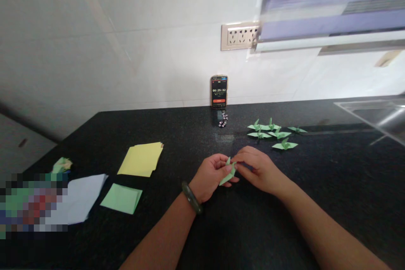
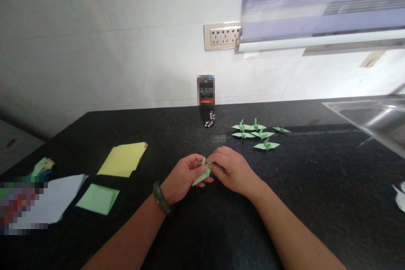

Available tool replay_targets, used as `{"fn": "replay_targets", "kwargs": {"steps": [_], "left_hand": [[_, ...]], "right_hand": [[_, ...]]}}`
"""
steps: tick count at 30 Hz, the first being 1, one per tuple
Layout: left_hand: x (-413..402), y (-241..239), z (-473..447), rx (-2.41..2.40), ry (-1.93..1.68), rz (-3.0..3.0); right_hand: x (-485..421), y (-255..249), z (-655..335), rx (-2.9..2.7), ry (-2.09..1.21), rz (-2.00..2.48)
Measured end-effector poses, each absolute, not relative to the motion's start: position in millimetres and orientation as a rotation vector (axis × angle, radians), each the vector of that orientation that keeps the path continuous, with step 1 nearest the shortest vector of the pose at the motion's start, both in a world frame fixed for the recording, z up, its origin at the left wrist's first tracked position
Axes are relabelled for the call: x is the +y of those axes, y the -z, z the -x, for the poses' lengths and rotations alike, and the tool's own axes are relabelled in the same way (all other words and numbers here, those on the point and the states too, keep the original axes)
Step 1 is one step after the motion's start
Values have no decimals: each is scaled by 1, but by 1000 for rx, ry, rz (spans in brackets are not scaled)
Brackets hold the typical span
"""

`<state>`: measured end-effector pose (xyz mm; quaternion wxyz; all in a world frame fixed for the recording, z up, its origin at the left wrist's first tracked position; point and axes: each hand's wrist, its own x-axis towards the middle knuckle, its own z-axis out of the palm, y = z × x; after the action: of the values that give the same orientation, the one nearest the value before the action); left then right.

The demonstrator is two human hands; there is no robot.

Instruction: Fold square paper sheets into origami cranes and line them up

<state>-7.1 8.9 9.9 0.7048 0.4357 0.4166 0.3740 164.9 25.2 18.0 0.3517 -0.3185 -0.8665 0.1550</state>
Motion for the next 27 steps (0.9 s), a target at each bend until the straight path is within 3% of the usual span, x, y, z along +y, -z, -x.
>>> {"fn": "replay_targets", "kwargs": {"steps": [27], "left_hand": [[6,-7,0,830,-1038,-727]], "right_hand": [[16,-13,-156,-2079,-117,783]]}}
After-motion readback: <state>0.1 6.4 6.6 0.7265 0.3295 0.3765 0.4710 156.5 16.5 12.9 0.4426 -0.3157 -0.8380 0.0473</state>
